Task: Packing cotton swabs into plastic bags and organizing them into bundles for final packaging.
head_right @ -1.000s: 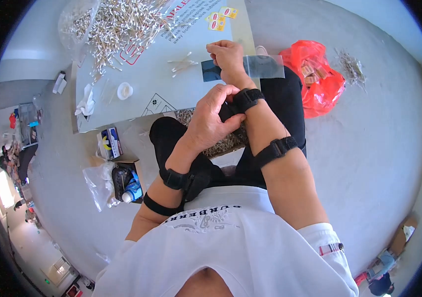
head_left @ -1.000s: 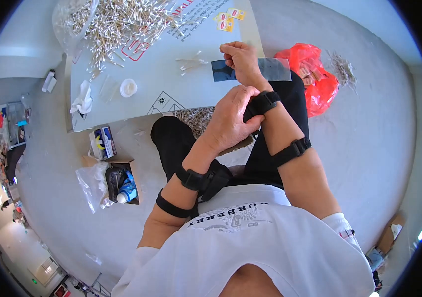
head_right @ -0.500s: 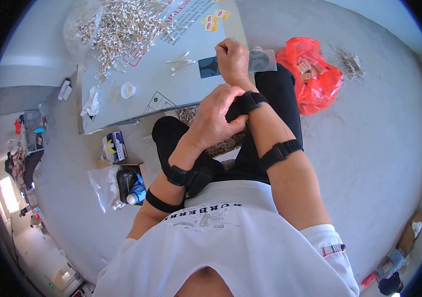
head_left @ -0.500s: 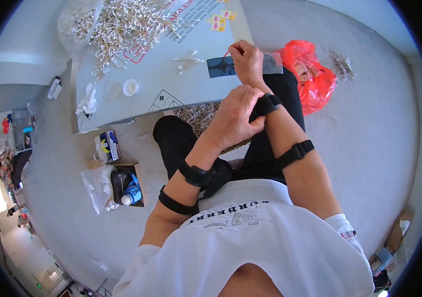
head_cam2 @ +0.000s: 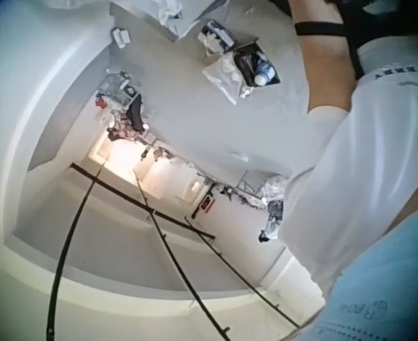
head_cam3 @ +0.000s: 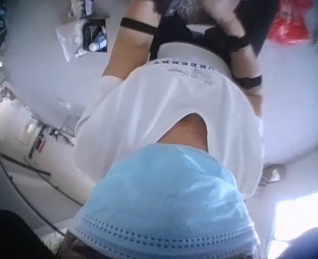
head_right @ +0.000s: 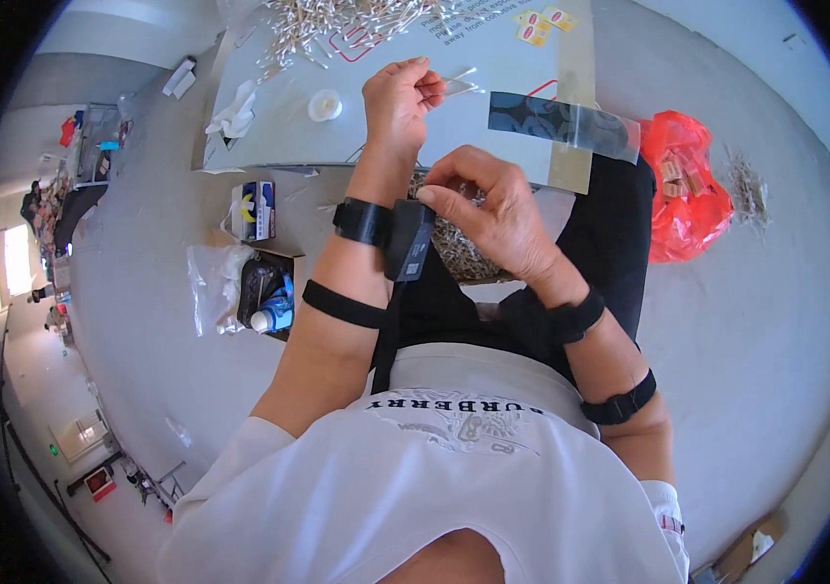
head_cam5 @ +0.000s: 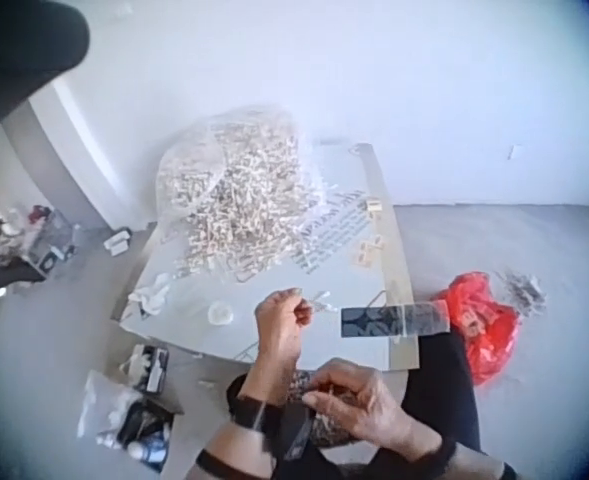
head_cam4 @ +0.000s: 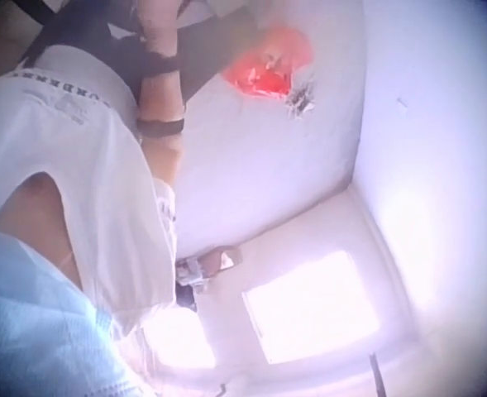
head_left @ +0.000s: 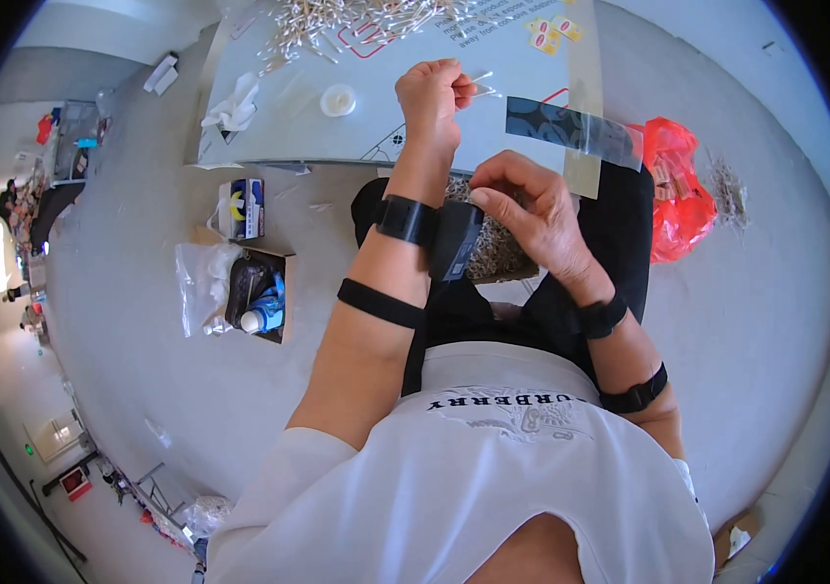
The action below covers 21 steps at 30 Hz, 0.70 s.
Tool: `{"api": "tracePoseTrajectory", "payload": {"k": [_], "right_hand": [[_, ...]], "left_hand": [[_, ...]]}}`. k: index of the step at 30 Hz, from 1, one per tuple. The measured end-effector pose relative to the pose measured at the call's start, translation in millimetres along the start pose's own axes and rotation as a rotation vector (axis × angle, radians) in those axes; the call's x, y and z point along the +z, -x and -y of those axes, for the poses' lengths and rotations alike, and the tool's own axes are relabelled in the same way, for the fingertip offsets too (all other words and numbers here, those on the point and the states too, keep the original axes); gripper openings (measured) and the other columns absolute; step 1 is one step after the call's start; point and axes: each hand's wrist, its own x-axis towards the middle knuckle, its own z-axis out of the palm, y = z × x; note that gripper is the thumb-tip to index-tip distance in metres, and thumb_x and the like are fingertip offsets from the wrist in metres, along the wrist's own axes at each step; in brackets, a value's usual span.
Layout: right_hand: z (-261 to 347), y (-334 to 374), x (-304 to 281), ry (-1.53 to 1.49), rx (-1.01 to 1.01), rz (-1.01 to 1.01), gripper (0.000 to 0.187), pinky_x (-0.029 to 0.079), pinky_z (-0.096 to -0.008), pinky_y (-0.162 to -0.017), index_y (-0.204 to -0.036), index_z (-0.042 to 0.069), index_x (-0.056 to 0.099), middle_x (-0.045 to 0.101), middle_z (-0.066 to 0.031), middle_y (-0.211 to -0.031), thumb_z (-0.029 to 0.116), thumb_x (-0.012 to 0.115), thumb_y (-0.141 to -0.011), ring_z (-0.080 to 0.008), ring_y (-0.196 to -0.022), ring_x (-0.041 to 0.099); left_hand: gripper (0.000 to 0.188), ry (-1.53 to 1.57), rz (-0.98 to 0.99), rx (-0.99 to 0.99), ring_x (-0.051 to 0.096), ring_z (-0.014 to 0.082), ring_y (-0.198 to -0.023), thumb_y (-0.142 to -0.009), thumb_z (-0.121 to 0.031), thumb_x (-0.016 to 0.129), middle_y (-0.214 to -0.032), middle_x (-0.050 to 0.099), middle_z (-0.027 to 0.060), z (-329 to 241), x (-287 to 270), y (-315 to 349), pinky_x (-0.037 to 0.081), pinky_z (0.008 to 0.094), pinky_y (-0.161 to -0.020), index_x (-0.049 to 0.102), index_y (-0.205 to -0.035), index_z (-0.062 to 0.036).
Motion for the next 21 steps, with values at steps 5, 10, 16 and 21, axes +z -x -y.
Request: {"api": "tracePoseTrajectory", "payload": {"k": [5, 10, 16, 21], "right_hand": [[27, -10, 15, 0.528, -0.326, -0.012, 0.032, 0.044, -0.0318, -0.075, -0.092, 0.002, 0.059, 0.059, -0.0091, -0.086, 0.02, 0.076, -0.071, -0.0224, -0.08, 0.056], [26, -12, 25, 0.73, -0.29, 0.181, 0.036, 0.042, -0.0366, -0.073, -0.086, 0.005, 0.056, 0.06, -0.0091, -0.081, 0.02, 0.079, -0.062, -0.0282, -0.079, 0.056], [7, -10, 27, 0.644, -0.329, 0.189, 0.036, 0.041, -0.0374, -0.071, -0.085, 0.004, 0.055, 0.059, -0.0105, -0.08, 0.018, 0.076, -0.06, -0.0286, -0.079, 0.056], [-6, -10, 23, 0.543, -0.311, 0.133, 0.032, 0.041, -0.0363, -0.071, -0.082, 0.004, 0.054, 0.055, -0.0087, -0.075, 0.013, 0.075, -0.059, -0.0273, -0.074, 0.054]], "left_hand": [[0.013, -0.415, -0.069, 0.341, 0.06, 0.0211, -0.052, -0.077, -0.008, 0.062, -0.063, 0.061, 0.0112, 27, -3, -18, 0.05, 0.0325, -0.053, 0.061, -0.073, 0.0042], [0.01, -0.643, -0.139, 0.491, 0.054, 0.0113, -0.048, -0.077, -0.003, 0.059, -0.056, 0.058, 0.0058, 58, -22, -38, 0.041, 0.0239, -0.044, 0.06, -0.071, 0.0049], [0.013, -0.793, -0.175, 0.33, 0.063, 0.0317, -0.068, -0.073, -0.012, 0.062, -0.071, 0.064, 0.0161, 58, -26, -24, 0.05, 0.0404, -0.064, 0.064, -0.074, 0.0001], [0.008, -1.478, -0.081, 0.707, 0.063, 0.0332, -0.074, -0.075, -0.009, 0.06, -0.079, 0.063, 0.0137, 47, -15, -4, 0.048, 0.0436, -0.064, 0.058, -0.08, -0.0034]]}}
